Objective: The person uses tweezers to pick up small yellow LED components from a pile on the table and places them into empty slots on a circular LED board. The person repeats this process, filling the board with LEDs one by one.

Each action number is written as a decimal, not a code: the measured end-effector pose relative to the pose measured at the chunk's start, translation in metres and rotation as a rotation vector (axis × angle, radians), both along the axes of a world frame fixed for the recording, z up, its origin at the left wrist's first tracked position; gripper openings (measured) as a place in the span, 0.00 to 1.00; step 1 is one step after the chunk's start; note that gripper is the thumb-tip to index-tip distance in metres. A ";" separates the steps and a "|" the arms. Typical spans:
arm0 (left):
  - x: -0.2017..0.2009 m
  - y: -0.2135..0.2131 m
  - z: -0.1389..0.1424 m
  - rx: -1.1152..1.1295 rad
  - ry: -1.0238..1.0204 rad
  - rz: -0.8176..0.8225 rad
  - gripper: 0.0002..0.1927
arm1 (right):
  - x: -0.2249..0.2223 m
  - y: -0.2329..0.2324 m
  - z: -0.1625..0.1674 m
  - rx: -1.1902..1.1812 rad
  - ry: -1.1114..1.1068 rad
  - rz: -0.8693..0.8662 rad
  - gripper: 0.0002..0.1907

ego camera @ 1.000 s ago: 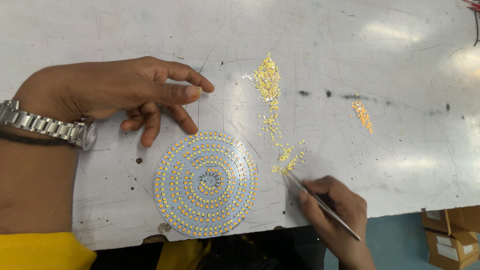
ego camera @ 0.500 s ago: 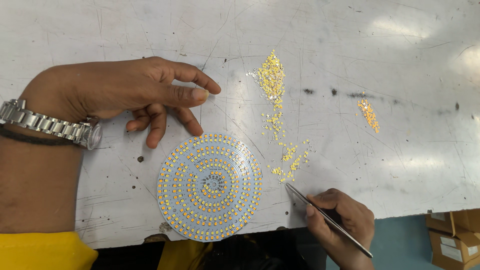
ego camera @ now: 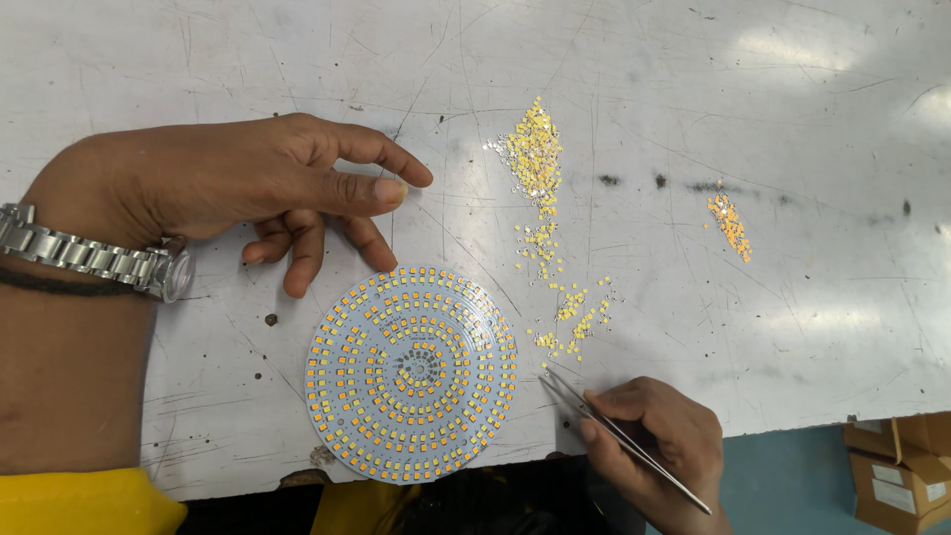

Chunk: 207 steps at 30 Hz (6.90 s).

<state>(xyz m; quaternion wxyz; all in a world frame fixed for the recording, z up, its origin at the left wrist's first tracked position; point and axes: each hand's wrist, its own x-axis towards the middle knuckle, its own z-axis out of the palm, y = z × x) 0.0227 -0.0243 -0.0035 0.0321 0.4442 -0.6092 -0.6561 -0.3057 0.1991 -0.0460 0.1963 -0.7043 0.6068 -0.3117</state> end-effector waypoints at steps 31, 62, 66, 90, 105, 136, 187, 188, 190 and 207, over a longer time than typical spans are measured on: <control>0.009 -0.001 -0.008 -0.147 0.092 -0.071 0.50 | 0.036 0.024 -0.032 -0.028 -0.140 -0.070 0.06; -0.025 0.010 -0.021 -0.123 0.261 -0.224 0.51 | 0.049 -0.009 -0.010 0.062 -0.005 0.188 0.09; -0.024 0.009 -0.022 -0.115 0.284 -0.242 0.52 | 0.050 -0.011 -0.009 0.023 -0.007 0.223 0.09; -0.034 0.016 -0.011 0.023 0.212 -0.274 0.48 | 0.003 -0.033 0.003 0.289 -0.156 -0.193 0.10; -0.035 0.015 -0.009 0.017 0.219 -0.264 0.49 | 0.005 -0.034 0.000 0.269 -0.038 -0.212 0.11; -0.038 0.020 -0.016 -0.067 0.197 -0.301 0.48 | 0.034 -0.046 0.008 0.149 -0.073 0.540 0.10; 0.055 0.105 0.031 -0.416 -0.007 0.629 0.34 | -0.039 -0.026 -0.056 0.565 -1.814 0.308 0.08; 0.055 0.129 0.023 -0.333 -0.023 0.691 0.35 | -0.042 -0.029 -0.060 0.589 -1.820 0.338 0.08; 0.055 0.174 0.007 -0.271 0.027 0.777 0.36 | -0.043 -0.035 -0.067 0.605 -1.824 0.347 0.08; 0.021 0.168 0.006 -0.260 0.121 0.804 0.37 | -0.004 -0.016 -0.035 0.482 -1.640 0.174 0.06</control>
